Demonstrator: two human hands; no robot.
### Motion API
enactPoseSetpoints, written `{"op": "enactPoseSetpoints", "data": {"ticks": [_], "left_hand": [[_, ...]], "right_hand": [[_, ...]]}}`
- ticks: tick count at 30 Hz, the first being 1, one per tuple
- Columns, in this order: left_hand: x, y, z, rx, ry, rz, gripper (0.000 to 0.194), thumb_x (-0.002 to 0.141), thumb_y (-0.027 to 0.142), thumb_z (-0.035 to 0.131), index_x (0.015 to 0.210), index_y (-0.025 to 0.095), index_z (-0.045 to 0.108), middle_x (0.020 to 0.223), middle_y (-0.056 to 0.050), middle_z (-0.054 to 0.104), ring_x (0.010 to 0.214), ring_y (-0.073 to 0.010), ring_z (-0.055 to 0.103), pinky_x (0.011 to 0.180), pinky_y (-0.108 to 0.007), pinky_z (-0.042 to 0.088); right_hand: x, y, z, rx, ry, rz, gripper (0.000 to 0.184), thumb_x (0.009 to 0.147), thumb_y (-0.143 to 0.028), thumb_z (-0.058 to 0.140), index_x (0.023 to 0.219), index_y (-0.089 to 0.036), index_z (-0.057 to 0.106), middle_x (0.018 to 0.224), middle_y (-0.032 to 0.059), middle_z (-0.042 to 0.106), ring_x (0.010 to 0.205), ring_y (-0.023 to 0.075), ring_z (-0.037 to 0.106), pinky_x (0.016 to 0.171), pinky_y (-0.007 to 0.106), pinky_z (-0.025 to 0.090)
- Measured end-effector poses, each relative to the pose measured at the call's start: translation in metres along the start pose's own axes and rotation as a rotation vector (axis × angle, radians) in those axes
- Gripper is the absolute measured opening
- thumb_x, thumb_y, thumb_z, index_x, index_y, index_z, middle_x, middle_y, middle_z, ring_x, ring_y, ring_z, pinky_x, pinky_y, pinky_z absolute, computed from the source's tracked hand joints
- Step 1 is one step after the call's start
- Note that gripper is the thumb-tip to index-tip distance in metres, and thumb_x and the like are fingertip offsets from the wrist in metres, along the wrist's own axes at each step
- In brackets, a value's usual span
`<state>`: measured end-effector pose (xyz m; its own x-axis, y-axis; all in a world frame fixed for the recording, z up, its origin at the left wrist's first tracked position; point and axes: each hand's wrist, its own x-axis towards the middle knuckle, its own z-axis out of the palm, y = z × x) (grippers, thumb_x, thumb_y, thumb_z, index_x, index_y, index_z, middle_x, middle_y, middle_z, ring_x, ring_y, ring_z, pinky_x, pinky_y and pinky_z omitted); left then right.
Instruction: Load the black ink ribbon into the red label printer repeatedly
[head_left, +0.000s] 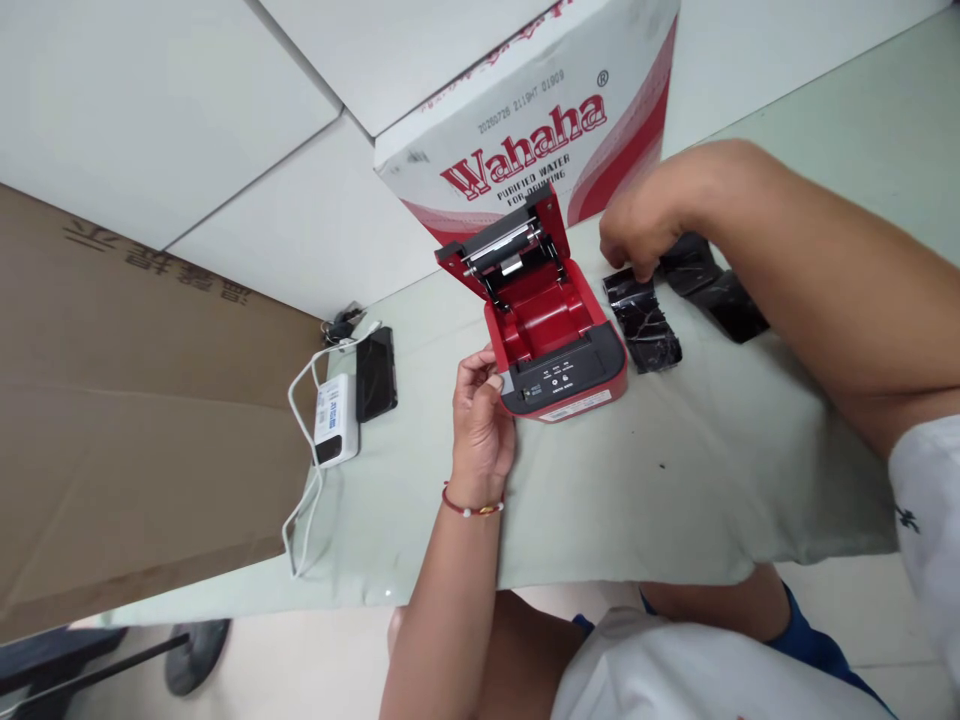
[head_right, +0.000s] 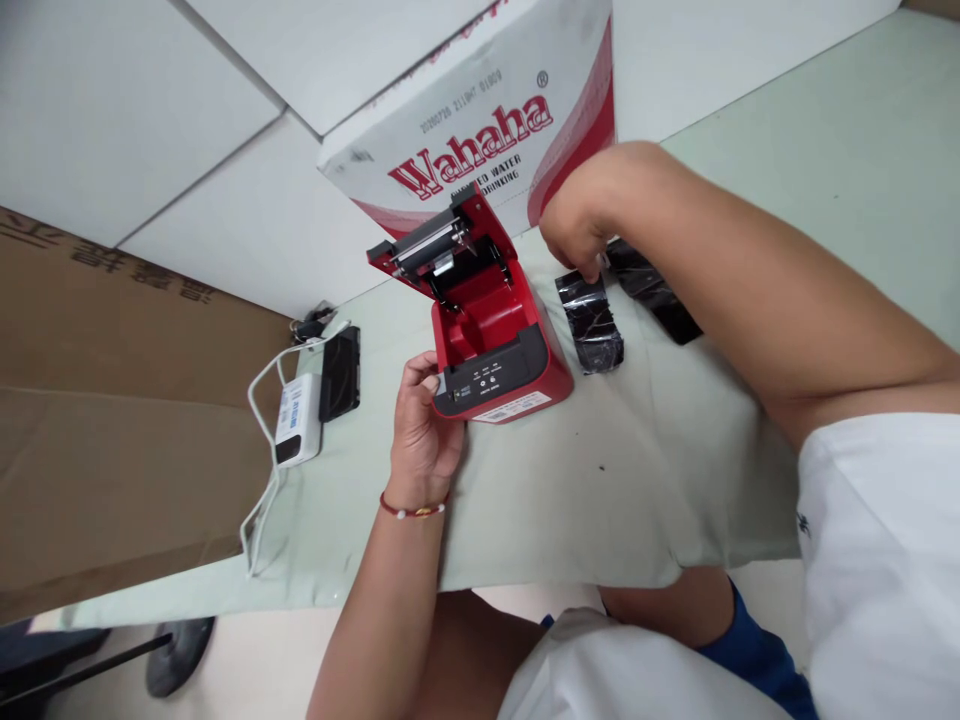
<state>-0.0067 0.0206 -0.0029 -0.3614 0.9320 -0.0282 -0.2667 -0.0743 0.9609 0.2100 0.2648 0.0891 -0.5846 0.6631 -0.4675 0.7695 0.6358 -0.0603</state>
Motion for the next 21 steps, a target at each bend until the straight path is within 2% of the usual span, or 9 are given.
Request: {"op": "enactPoseSetpoints", "data": {"ticks": [2, 4, 6, 10, 13, 16, 18, 21], "left_hand": [[0.000, 0.000, 0.000, 0.002, -0.005, 0.002, 0.042, 0.078, 0.045, 0.095, 0.106, 0.026, 0.070, 0.108, 0.000, 0.068, 0.090, -0.0139, 0.063, 0.081, -0.025, 0.055], [0.000, 0.000, 0.000, -0.004, -0.002, -0.001, 0.042, 0.078, 0.045, 0.096, 0.106, 0.026, 0.070, 0.108, 0.000, 0.068, 0.090, -0.0141, 0.062, 0.081, -0.025, 0.054], [0.000, 0.000, 0.002, -0.018, 0.013, -0.007, 0.043, 0.076, 0.044, 0.097, 0.105, 0.026, 0.071, 0.109, -0.001, 0.068, 0.089, -0.0139, 0.062, 0.079, -0.025, 0.054], [-0.001, 0.000, 0.005, -0.036, 0.034, -0.010, 0.042, 0.074, 0.042, 0.098, 0.104, 0.026, 0.072, 0.111, -0.001, 0.069, 0.090, -0.0137, 0.062, 0.079, -0.024, 0.055], [-0.001, 0.000, 0.005, -0.035, 0.025, -0.004, 0.042, 0.076, 0.043, 0.096, 0.104, 0.026, 0.071, 0.113, -0.002, 0.070, 0.094, -0.0152, 0.064, 0.083, -0.026, 0.056], [-0.001, -0.001, 0.004, -0.019, 0.019, 0.000, 0.042, 0.077, 0.044, 0.095, 0.106, 0.026, 0.070, 0.111, -0.001, 0.069, 0.094, -0.0153, 0.063, 0.084, -0.026, 0.055], [-0.001, -0.002, 0.005, -0.020, 0.035, 0.004, 0.043, 0.076, 0.044, 0.096, 0.105, 0.025, 0.071, 0.110, -0.001, 0.068, 0.093, -0.0150, 0.062, 0.083, -0.026, 0.054], [-0.002, -0.002, 0.006, -0.040, 0.056, 0.014, 0.042, 0.074, 0.044, 0.097, 0.102, 0.024, 0.072, 0.108, -0.001, 0.068, 0.092, -0.0147, 0.062, 0.083, -0.025, 0.054]], "right_hand": [[-0.003, -0.014, 0.001, -0.118, -0.065, 0.035, 0.034, 0.092, -0.018, 0.055, 0.088, 0.002, 0.082, 0.085, 0.0109, 0.079, 0.089, 0.0127, 0.070, 0.079, 0.039, 0.040], [-0.008, -0.022, 0.001, -0.115, -0.081, 0.023, 0.023, 0.086, -0.014, 0.065, 0.090, 0.000, 0.084, 0.095, 0.0121, 0.081, 0.091, 0.0119, 0.071, 0.078, 0.035, 0.040], [-0.016, -0.024, -0.003, -0.087, -0.097, -0.010, 0.023, 0.084, -0.013, 0.070, 0.095, 0.001, 0.084, 0.100, 0.0096, 0.082, 0.092, 0.0099, 0.070, 0.077, 0.032, 0.039], [-0.049, -0.016, -0.022, -0.025, -0.167, -0.122, 0.039, 0.088, -0.017, 0.067, 0.119, 0.005, 0.079, 0.083, -0.0047, 0.077, 0.085, 0.0045, 0.063, 0.074, 0.029, 0.034], [-0.075, -0.009, -0.036, 0.084, -0.204, -0.256, 0.050, 0.090, -0.027, 0.069, 0.132, 0.001, 0.076, 0.074, -0.0129, 0.070, 0.077, 0.0019, 0.058, 0.074, 0.028, 0.032], [-0.089, -0.012, -0.042, 0.176, -0.137, -0.432, 0.056, 0.087, -0.033, 0.080, 0.135, -0.005, 0.076, 0.074, -0.0128, 0.070, 0.074, 0.0029, 0.056, 0.077, 0.029, 0.034], [-0.090, -0.022, -0.041, 0.187, -0.056, -0.529, 0.051, 0.091, -0.035, 0.083, 0.136, -0.011, 0.078, 0.077, -0.0099, 0.072, 0.073, 0.0055, 0.058, 0.079, 0.030, 0.037], [-0.085, -0.046, -0.035, 0.145, 0.080, -0.553, 0.038, 0.102, -0.038, 0.075, 0.134, -0.016, 0.080, 0.089, -0.0018, 0.077, 0.081, 0.0128, 0.064, 0.082, 0.032, 0.041]]}}
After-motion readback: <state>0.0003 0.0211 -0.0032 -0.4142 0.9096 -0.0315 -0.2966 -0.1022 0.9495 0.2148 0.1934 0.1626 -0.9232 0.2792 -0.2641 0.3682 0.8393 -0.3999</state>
